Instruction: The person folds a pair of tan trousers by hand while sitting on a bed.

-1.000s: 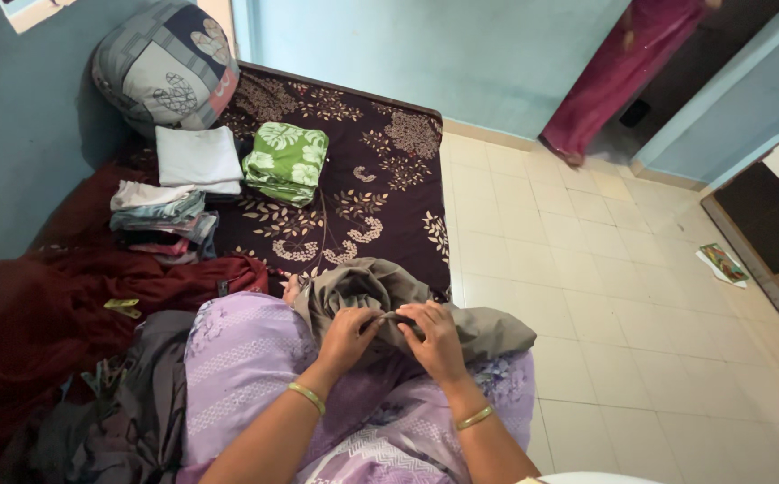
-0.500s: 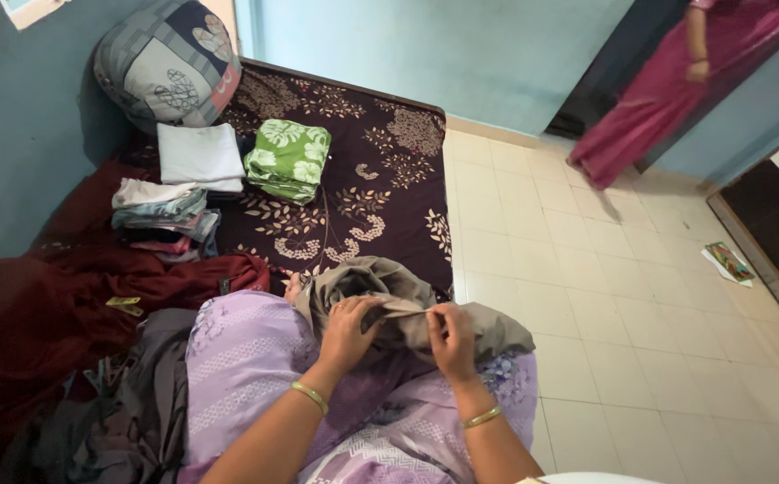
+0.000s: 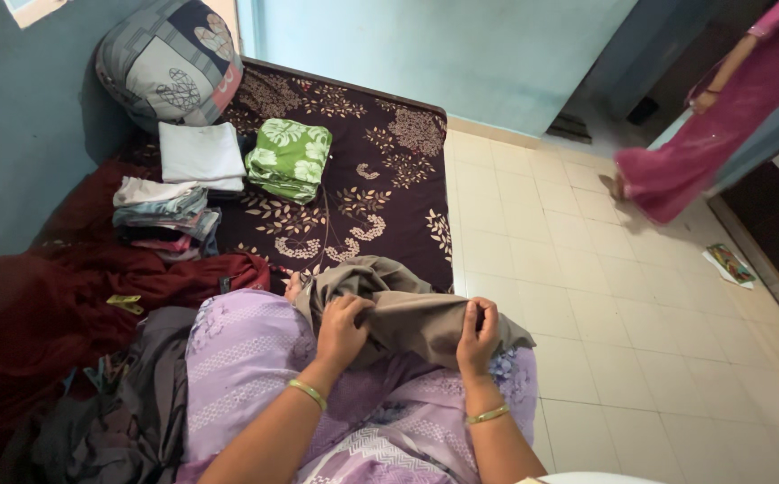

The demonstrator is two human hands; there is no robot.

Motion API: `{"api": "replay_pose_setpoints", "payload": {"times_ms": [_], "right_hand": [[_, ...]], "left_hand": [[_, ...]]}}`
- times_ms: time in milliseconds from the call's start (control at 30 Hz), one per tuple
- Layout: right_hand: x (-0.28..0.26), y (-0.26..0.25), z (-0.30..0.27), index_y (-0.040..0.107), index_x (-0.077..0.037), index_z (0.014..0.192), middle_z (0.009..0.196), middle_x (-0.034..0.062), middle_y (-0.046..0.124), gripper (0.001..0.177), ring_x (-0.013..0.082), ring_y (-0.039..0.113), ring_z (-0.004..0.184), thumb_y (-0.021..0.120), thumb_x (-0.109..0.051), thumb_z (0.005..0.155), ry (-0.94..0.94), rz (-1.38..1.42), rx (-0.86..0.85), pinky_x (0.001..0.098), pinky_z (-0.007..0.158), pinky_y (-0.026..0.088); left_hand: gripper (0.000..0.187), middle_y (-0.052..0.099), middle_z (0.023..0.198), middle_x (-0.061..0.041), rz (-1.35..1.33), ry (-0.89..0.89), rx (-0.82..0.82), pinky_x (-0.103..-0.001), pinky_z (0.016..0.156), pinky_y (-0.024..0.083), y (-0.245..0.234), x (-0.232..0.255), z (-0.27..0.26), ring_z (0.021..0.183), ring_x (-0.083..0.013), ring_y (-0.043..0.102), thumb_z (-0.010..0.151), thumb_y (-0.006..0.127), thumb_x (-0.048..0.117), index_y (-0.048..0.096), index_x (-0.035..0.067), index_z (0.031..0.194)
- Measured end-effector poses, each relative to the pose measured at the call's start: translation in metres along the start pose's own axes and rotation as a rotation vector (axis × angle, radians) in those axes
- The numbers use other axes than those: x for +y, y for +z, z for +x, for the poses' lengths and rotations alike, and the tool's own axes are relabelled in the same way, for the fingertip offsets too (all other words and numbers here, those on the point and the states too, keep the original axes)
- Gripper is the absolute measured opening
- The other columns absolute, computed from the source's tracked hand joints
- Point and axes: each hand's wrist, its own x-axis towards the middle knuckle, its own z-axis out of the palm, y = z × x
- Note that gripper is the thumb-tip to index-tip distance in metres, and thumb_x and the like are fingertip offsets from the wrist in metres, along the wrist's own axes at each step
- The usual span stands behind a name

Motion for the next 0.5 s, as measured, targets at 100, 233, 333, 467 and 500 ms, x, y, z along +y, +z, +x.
{"api": "replay_pose_setpoints", "payload": {"times_ms": [100,233,333,467,500], "right_hand": [[0.006,-0.002,0.000,0.061,-0.002,0.105,0.097,0.0060,0.063,0.018,0.0155,0.057,0.088,0.056,-0.018,0.108,0.013,0.020,0.036,0.0303,0.081,0.049],[0.017,-0.005,0.004,0.060,-0.002,0.103,0.090,0.0029,0.059,0.018,0.0130,0.051,0.081,0.056,-0.019,0.108,0.099,0.055,0.070,0.0279,0.077,0.046],[0.022,-0.006,0.005,0.059,-0.002,0.103,0.092,-0.0004,0.056,0.018,0.0104,0.047,0.083,0.056,-0.019,0.108,0.133,0.148,0.093,0.0254,0.078,0.044],[0.027,-0.005,0.004,0.060,-0.003,0.102,0.090,-0.0028,0.053,0.018,0.0090,0.043,0.081,0.058,-0.020,0.108,0.225,0.195,0.099,0.0241,0.076,0.041],[0.027,-0.005,0.004,0.060,-0.003,0.101,0.089,-0.0030,0.052,0.018,0.0089,0.042,0.080,0.058,-0.020,0.108,0.248,0.200,0.094,0.0242,0.075,0.040]], "left_hand": [[0.027,0.070,0.101,-0.008,-0.066,0.101,-0.156,-0.041,0.089,0.049,-0.009,0.004,0.003,0.099,-0.0311,0.065,0.072,0.077,0.010,0.073,0.010,0.099],[0.025,0.068,0.098,-0.010,-0.146,0.086,-0.156,-0.042,0.087,0.049,-0.012,0.010,0.001,0.096,-0.0326,0.063,0.079,0.082,0.020,0.072,0.007,0.098],[0.024,0.071,0.110,-0.007,-0.055,-0.141,0.042,-0.043,0.101,0.046,-0.003,-0.004,0.005,0.109,-0.0279,0.063,0.088,0.076,0.022,0.073,0.014,0.110],[0.073,0.046,0.141,-0.021,0.214,-0.457,0.297,-0.053,0.118,0.023,0.009,-0.042,0.004,0.142,-0.0414,0.032,0.080,0.084,0.025,0.047,0.009,0.140],[0.088,0.037,0.148,-0.025,0.193,-0.560,0.311,-0.054,0.118,0.018,0.015,-0.052,0.002,0.145,-0.0426,0.024,0.077,0.086,0.026,0.037,0.010,0.149]]}}
